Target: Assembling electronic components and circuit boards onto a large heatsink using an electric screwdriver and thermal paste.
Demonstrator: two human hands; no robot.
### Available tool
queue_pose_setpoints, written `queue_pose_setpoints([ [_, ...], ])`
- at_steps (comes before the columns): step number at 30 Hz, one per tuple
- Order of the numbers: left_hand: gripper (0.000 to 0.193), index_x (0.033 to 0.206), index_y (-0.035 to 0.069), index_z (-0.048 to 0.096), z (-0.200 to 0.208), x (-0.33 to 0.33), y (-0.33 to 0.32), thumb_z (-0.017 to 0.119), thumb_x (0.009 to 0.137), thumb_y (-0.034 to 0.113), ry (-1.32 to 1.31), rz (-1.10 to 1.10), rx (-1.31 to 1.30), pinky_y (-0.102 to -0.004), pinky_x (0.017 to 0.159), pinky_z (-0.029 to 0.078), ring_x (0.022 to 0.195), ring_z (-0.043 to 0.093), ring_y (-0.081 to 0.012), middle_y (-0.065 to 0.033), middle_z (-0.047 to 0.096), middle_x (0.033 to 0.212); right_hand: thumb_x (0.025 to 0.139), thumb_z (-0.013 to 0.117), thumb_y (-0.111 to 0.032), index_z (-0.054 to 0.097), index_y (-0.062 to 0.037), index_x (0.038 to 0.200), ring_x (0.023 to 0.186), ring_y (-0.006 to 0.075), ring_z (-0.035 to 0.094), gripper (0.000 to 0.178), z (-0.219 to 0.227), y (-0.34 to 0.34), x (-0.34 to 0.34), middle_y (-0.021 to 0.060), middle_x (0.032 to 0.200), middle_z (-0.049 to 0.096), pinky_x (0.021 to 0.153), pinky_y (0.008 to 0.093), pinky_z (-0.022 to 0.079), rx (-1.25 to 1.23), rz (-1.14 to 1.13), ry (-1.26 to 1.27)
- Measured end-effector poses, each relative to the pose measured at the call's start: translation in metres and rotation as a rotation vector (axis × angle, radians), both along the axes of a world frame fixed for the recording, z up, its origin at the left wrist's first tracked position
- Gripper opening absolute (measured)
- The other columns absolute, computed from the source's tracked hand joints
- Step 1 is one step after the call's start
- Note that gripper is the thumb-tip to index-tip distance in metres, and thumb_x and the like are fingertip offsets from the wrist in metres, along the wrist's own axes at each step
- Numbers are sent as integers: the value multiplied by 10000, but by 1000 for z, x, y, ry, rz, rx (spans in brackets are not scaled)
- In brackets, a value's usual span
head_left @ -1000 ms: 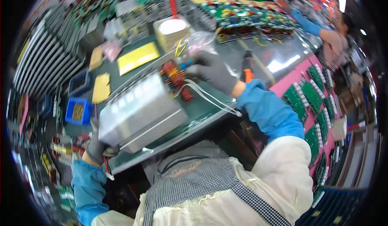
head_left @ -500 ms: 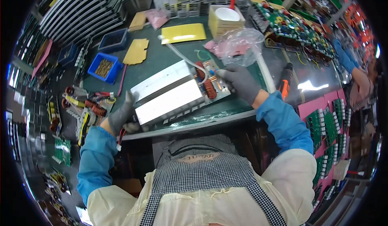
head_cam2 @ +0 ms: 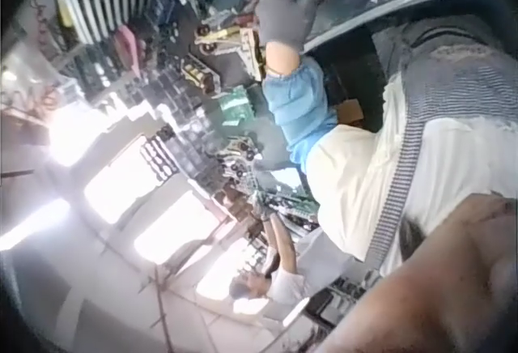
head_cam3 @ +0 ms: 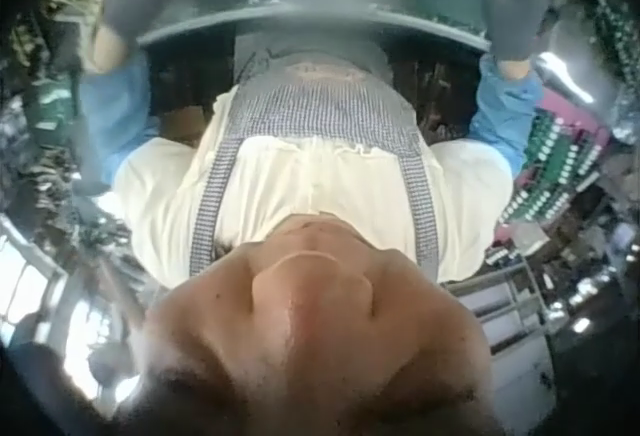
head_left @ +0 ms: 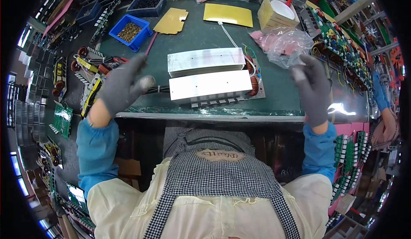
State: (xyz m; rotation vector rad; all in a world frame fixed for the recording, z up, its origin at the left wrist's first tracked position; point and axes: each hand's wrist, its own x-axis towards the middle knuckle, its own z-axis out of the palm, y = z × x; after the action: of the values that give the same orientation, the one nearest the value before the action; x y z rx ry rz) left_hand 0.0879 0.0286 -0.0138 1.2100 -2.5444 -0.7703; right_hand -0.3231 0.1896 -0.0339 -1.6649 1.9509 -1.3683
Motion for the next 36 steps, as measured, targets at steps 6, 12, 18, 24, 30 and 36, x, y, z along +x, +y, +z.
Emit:
queue_pose_setpoints([
  [6,1589,1552,-45,23,-22,-24,35,852,416,696,401,-202,-49,-472,1210,215,1490,214,-411,-287,155,1607,907,670,-88,609,-7,1226,891,105,661,335,40,-18,-1,72,989,713,768,244,513,30,106,181],
  [12,1602,1548,-24,-52,-71,-29,34,980,412,437,31,42,-6,-481,1024,481,1309,469,-458,-303,316,1484,880,699,-391,614,-95,1277,1124,321,606,502,48,-112,-77,197,1237,614,926,413,494,-118,-21,503],
  [18,1486,1515,-104,109,-80,-39,24,961,445,475,-200,-19,-66,-444,970,508,1189,555,-442,-292,462,1365,874,689,-501,568,-92,1376,1235,369,552,658,35,-199,-128,227,1389,504,1027,407,463,102,-190,644],
  [24,1163,1468,130,444,-87,-38,5,841,527,686,-382,-283,-155,-460,979,518,1321,456,-447,-301,352,1486,866,669,-541,487,-159,1457,1318,421,470,727,18,-232,-143,250,1470,422,1109,449,381,269,-201,490],
  [30,1188,1446,55,410,-99,-32,1,852,539,682,-154,-287,-161,-459,855,561,1172,580,-411,-258,460,1395,887,671,-418,466,-85,1443,1234,381,536,680,20,-235,-158,221,1304,574,996,454,466,355,-245,655],
  [36,1196,1418,2,391,-96,-37,-3,907,517,595,50,-212,57,-450,872,546,1157,594,-396,-241,502,1342,846,701,-122,530,-129,1339,945,310,636,522,87,-190,-169,154,1103,623,858,420,516,-308,-469,1019],
])
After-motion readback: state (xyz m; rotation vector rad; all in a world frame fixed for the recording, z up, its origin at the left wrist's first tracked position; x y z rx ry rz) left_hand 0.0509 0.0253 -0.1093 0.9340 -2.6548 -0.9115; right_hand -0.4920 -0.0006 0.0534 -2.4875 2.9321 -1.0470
